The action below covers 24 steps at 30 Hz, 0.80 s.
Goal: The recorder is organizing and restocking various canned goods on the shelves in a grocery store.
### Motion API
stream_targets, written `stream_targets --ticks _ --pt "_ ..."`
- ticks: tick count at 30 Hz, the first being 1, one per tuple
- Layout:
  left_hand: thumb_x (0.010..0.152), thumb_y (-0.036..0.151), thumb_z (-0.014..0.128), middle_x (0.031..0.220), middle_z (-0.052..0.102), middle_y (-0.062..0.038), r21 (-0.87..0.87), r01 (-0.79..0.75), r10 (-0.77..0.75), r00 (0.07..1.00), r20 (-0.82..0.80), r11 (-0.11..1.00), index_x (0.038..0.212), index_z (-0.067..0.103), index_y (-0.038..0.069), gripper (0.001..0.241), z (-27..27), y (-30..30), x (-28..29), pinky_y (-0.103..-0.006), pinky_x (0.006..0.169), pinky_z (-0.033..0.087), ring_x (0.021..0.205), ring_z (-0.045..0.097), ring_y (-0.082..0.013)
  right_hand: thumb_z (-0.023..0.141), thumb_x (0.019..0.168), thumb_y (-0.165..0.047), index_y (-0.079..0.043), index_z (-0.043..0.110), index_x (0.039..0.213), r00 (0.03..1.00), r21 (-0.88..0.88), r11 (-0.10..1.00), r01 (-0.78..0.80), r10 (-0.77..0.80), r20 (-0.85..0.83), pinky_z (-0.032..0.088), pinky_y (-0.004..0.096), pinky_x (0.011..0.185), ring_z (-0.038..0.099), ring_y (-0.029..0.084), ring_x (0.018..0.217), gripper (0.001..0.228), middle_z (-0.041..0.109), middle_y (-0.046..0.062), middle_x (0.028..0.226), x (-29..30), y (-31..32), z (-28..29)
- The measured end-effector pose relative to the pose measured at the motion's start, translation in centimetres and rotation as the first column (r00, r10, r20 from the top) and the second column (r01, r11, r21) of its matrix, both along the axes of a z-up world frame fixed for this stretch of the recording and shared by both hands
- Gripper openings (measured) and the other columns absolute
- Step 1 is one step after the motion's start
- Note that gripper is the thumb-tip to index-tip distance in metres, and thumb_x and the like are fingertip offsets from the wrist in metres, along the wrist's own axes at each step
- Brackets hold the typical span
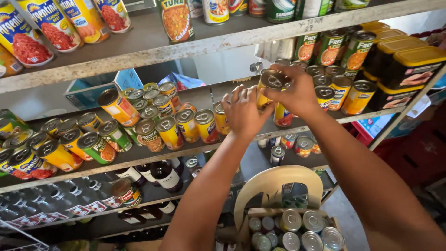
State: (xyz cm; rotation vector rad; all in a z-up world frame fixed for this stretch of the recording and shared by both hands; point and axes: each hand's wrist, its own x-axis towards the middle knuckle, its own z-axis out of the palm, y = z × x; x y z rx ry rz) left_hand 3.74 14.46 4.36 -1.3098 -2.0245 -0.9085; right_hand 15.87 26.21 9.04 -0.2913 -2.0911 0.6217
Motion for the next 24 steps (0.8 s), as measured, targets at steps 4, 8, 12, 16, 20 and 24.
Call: stream_targets --ticks 4,8,12,16,20,24 --pt "0.076 0.058 0.079 0.113 0.072 -0.012 0.168 0.114 -0.109 0.993 -0.037 0.979 0.124 0.067 0.005 0.073 1.6 -1.1 1.3 -0.0559 0.091 0.047 0.114 0.065 -0.0346 0.088 0.079 -0.018 0.004 0.057 0.139 0.983 -0.208 0.969 -0.136 0.105 -0.153 0.059 0.03 0.086 0.07 0.014 0.101 0.071 0.07 0.009 0.115 2.3 -2.6 2.1" --pt "0.081 0.048 0.083 0.115 0.069 -0.017 0.338 0.302 -0.292 0.953 -0.081 0.891 0.125 0.063 0.001 0.067 4.7 -2.1 2.7 -0.0488 0.09 0.055 0.104 0.068 -0.0367 0.086 0.082 -0.012 0.005 0.052 0.142 0.953 -0.253 0.937 -0.24 0.177 -0.247 0.059 0.029 0.086 0.068 0.012 0.105 0.072 0.069 0.007 0.119 4.8 -3.7 4.0" --pt "0.08 0.041 0.085 0.109 0.068 -0.017 0.361 0.402 -0.368 0.915 -0.162 0.841 0.122 0.062 0.001 0.062 9.4 -2.5 4.2 -0.0472 0.086 0.056 0.099 0.069 -0.0379 0.083 0.088 -0.008 0.004 0.055 0.141 0.916 -0.19 0.922 -0.337 0.275 -0.291 0.059 0.029 0.095 0.067 0.012 0.111 0.061 0.069 0.008 0.123 7.4 -4.2 7.2" --pt "0.082 0.037 0.083 0.114 0.067 -0.016 0.412 0.522 -0.446 0.853 -0.271 0.747 0.131 0.059 0.002 0.065 14.1 -1.5 4.8 -0.0461 0.09 0.056 0.106 0.068 -0.0374 0.078 0.095 -0.011 0.001 0.061 0.139 0.937 -0.136 0.944 -0.302 0.267 -0.227 0.057 0.031 0.099 0.066 0.013 0.112 0.048 0.069 0.008 0.122 9.0 -3.8 10.8" --pt "0.086 0.041 0.084 0.119 0.064 -0.019 0.477 0.532 -0.449 0.846 -0.286 0.699 0.131 0.061 0.005 0.062 19.2 0.1 5.5 -0.0429 0.088 0.056 0.108 0.067 -0.0361 0.072 0.1 -0.014 0.001 0.059 0.142 0.931 -0.133 0.939 -0.316 0.28 -0.236 0.055 0.032 0.104 0.066 0.013 0.116 0.047 0.071 0.006 0.127 9.8 -2.9 15.4" --pt "0.083 0.043 0.085 0.109 0.07 -0.013 0.515 0.579 -0.611 0.781 -0.129 0.632 0.122 0.069 0.006 0.056 23.2 3.6 3.9 -0.0365 0.081 0.06 0.099 0.072 -0.0248 0.067 0.093 -0.006 -0.001 0.045 0.154 0.928 -0.008 0.944 -0.329 0.322 -0.186 0.052 0.031 0.103 0.063 0.013 0.119 0.065 0.067 0.005 0.13 9.7 -0.6 18.6"
